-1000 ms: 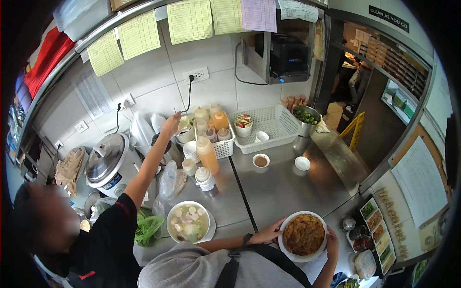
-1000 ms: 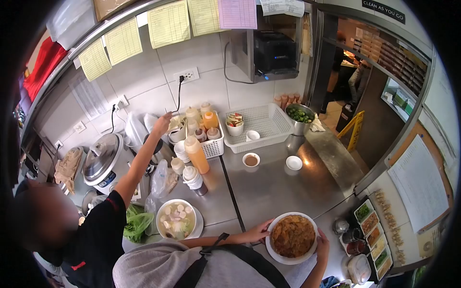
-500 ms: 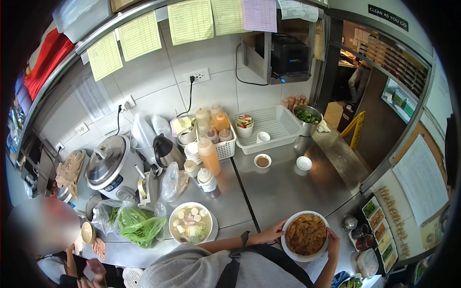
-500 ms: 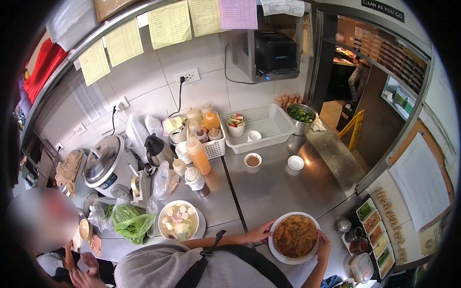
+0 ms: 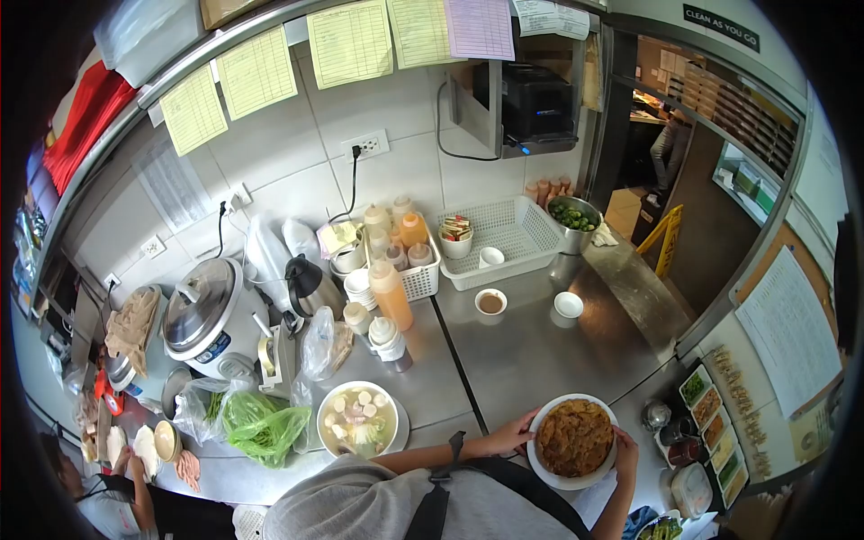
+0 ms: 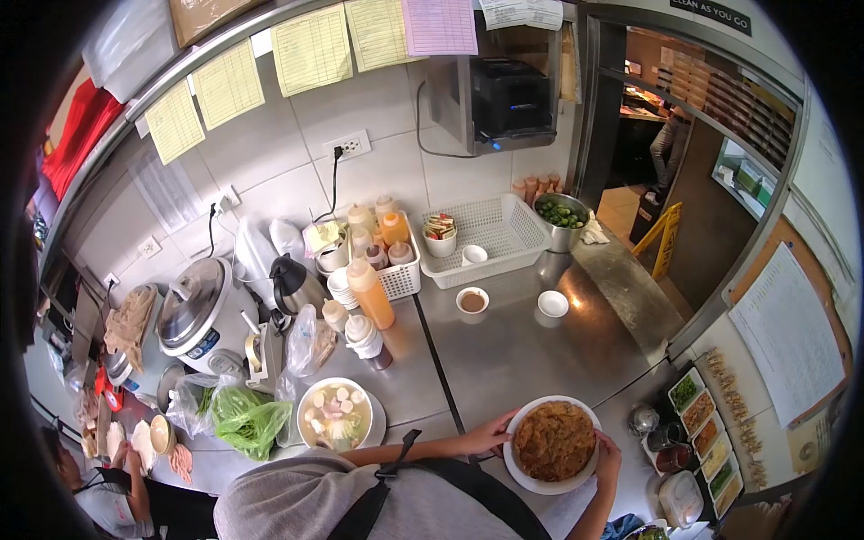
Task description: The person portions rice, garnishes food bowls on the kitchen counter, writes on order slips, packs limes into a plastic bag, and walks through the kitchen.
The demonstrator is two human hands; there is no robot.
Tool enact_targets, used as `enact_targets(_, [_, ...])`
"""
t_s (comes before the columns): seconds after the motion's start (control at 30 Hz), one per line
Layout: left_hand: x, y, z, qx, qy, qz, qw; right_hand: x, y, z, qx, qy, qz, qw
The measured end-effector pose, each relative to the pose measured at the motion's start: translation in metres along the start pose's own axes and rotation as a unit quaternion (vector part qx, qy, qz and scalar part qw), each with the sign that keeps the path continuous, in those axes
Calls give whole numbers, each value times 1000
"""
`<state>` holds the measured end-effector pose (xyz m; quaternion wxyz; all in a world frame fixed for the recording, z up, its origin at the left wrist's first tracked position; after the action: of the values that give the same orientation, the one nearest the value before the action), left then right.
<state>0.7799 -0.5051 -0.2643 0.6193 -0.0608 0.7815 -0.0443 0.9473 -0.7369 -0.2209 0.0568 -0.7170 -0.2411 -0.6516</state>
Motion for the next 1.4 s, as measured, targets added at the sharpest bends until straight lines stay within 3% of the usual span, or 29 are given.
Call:
enact_targets(0.23, [19, 3, 7, 1, -13, -21, 1000, -10, 6, 2, -24, 24, -53, 998])
enact_targets(0.33, [32, 9, 13, -7, -23, 80, 997, -34, 11, 16, -4, 60, -88, 994])
enact_targets(0.4, [27, -3, 12, 6, -51, -129, 990, -84, 28, 29, 6, 39, -80, 996])
enact_targets(0.43, [15, 1, 8, -25, -75, -55, 995, -50, 28, 13, 26, 53, -56, 997])
enact_targets(0.47, [3, 6, 5, -45, -100, 20, 994, -50, 41, 9, 8, 49, -123, 991])
enact_targets(0.5, [19, 19, 8, -46, 68, 233, 969, -51, 54, 5, -10, 43, -189, 981])
enact_targets(0.53, [27, 8, 12, 2, 49, 26, 998, 22, 70, -41, -30, -29, -288, 957])
enact_targets(0.57, [34, 12, 14, -21, 57, -4, 998, 26, 87, -49, -65, 43, -314, 946])
enact_targets(0.67, [12, 7, -2, -43, 80, -4, 996, 82, 111, -99, -111, 16, -315, 942])
enact_targets(0.8, [13, 12, -11, -59, 76, -28, 995, 73, 125, -133, -111, -98, -376, 915])
enact_targets(0.9, [11, 16, -23, -74, 86, -23, 993, 30, 106, -156, -77, -120, -475, 868])
enact_targets(1.0, [8, 20, -38, -95, 86, -13, 992, -31, 85, -174, -201, -161, -534, 805])
enact_targets(1.1, [10, 25, -51, -121, 85, -43, 988, -51, 75, -171, -231, -54, -432, 870])
enact_targets(1.2, [16, 31, -59, -136, 100, -48, 984, -24, 53, -161, -140, -4, -274, 951])
enact_targets(1.3, [12, 38, -60, -112, 130, -24, 985, 2, 46, -136, -151, -22, -246, 957])
enact_targets(1.4, [7, 55, -58, -100, 172, 81, 977, 40, 63, -105, -206, -11, -270, 941])
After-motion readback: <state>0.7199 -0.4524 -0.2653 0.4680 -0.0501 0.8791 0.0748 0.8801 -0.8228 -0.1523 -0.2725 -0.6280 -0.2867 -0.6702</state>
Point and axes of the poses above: each hand's wrist, its own z-axis towards the middle knuckle, its own y-axis out of the back of the hand, x = y × z, the point moved 7 cm from there along z, towards the middle knuckle, and after that the axes turned 6 degrees about z, right-handed, at the moved point
